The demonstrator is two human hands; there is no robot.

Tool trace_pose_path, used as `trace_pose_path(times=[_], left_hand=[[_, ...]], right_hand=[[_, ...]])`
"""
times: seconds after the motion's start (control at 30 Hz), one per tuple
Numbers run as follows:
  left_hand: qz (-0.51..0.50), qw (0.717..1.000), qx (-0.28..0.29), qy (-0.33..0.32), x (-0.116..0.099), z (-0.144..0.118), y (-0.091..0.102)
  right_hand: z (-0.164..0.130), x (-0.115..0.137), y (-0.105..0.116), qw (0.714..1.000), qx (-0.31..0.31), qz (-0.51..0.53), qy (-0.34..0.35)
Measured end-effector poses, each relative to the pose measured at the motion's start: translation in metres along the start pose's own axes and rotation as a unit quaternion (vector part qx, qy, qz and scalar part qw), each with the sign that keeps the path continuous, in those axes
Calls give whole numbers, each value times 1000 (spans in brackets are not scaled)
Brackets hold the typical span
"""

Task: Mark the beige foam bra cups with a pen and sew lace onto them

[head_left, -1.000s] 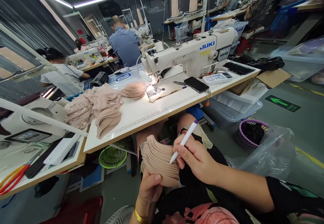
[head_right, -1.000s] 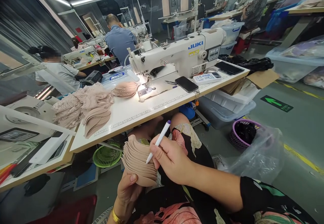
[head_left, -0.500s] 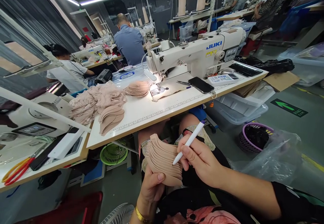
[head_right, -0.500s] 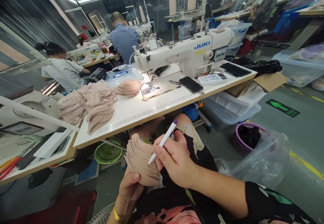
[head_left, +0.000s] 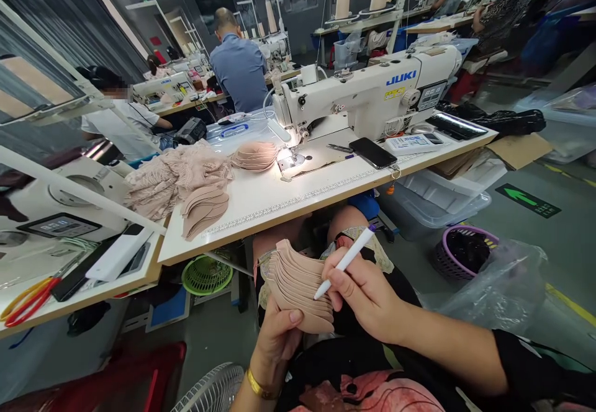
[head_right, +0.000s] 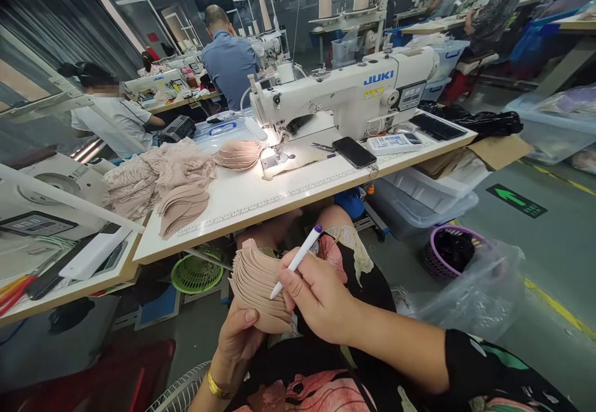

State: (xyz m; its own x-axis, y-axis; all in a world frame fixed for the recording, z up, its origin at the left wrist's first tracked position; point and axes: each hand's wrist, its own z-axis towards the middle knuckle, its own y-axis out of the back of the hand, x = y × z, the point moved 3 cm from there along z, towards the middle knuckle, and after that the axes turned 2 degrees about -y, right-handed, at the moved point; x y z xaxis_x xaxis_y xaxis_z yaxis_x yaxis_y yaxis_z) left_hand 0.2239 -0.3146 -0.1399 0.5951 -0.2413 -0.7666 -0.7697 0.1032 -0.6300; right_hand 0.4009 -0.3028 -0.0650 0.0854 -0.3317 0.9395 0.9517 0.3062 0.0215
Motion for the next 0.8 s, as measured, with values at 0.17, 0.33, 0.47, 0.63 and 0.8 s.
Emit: trace_pose_path(times=[0.17, 0.33, 0.47, 0.63, 0.8], left_hand=[[10, 1000, -2, 6, 1, 0, 1], [7, 1000, -12, 8, 3, 0, 3], [9, 1000, -12, 16, 2, 1, 1], [13, 999, -29, 5, -2, 1, -2], [12, 999, -27, 11, -4, 2, -6]], right_hand=[[-1, -3, -1, 1000, 7, 27, -9], [-3, -7, 0, 1000, 9, -6, -8], [-5, -7, -3, 999, 34, 8, -19], [-3, -4, 0, 999, 18, 27, -16], [-5, -5, -2, 999, 35, -27, -2]])
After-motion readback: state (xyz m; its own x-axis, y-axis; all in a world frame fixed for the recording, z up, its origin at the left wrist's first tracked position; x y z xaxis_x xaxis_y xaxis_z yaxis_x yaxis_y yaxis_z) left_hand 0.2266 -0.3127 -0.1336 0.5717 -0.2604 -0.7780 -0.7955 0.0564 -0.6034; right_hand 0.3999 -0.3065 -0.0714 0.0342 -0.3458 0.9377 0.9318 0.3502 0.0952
